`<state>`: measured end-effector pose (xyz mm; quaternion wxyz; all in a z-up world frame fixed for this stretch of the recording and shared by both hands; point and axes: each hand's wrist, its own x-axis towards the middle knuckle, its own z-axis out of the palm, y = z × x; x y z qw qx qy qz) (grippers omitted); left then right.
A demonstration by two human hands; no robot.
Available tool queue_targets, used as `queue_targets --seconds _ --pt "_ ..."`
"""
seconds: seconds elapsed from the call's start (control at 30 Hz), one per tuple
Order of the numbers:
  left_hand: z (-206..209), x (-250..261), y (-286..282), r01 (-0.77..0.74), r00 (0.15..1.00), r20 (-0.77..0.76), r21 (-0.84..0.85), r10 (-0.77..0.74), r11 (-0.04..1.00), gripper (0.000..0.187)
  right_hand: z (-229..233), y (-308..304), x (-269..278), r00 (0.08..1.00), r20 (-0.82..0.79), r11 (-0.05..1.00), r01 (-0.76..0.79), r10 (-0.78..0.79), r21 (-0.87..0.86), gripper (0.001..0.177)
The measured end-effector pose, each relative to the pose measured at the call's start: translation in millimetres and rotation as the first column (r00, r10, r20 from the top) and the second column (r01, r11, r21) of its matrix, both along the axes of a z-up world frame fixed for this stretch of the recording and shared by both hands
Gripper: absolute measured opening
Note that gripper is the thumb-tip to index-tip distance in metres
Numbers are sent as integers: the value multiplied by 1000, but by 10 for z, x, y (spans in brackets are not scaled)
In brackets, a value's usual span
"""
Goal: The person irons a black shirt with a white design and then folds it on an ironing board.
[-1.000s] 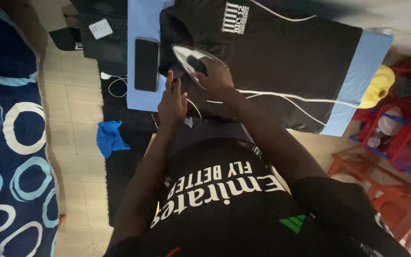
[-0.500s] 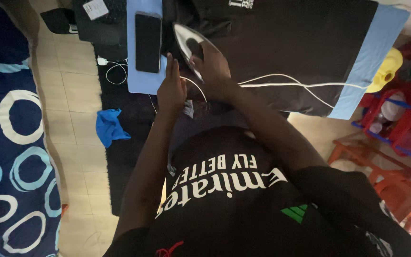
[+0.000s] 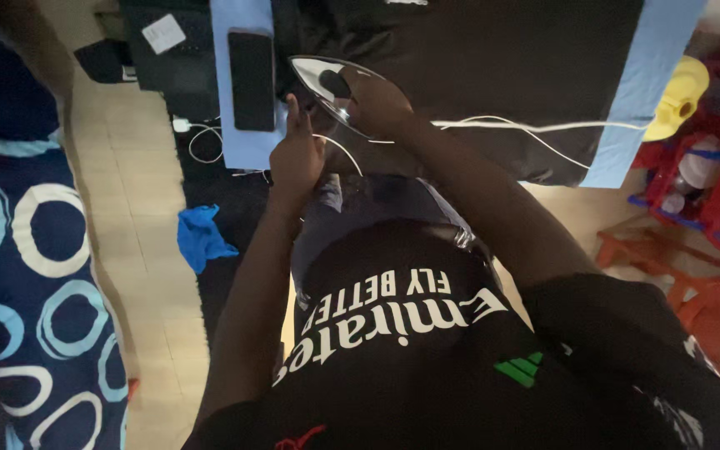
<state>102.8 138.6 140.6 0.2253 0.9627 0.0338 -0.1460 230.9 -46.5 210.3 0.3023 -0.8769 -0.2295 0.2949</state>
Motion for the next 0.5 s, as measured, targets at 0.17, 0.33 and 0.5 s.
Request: queue_targets --seconds 0.17,0.33,0.5 --pt "10 -14 7 -9 996 -86 -22 7 1000 61 58 11 -14 983 -38 973 174 -181 -150 48" --pt "33 30 -26 46 999 -22 32 -46 998 65 53 -247 -153 998 -59 976 -23 10 -219 53" --pt "28 -21 -49 11 999 -44 10 -11 1000 63 62 -779 -125 978 -206 960 -27 -32 -278 44"
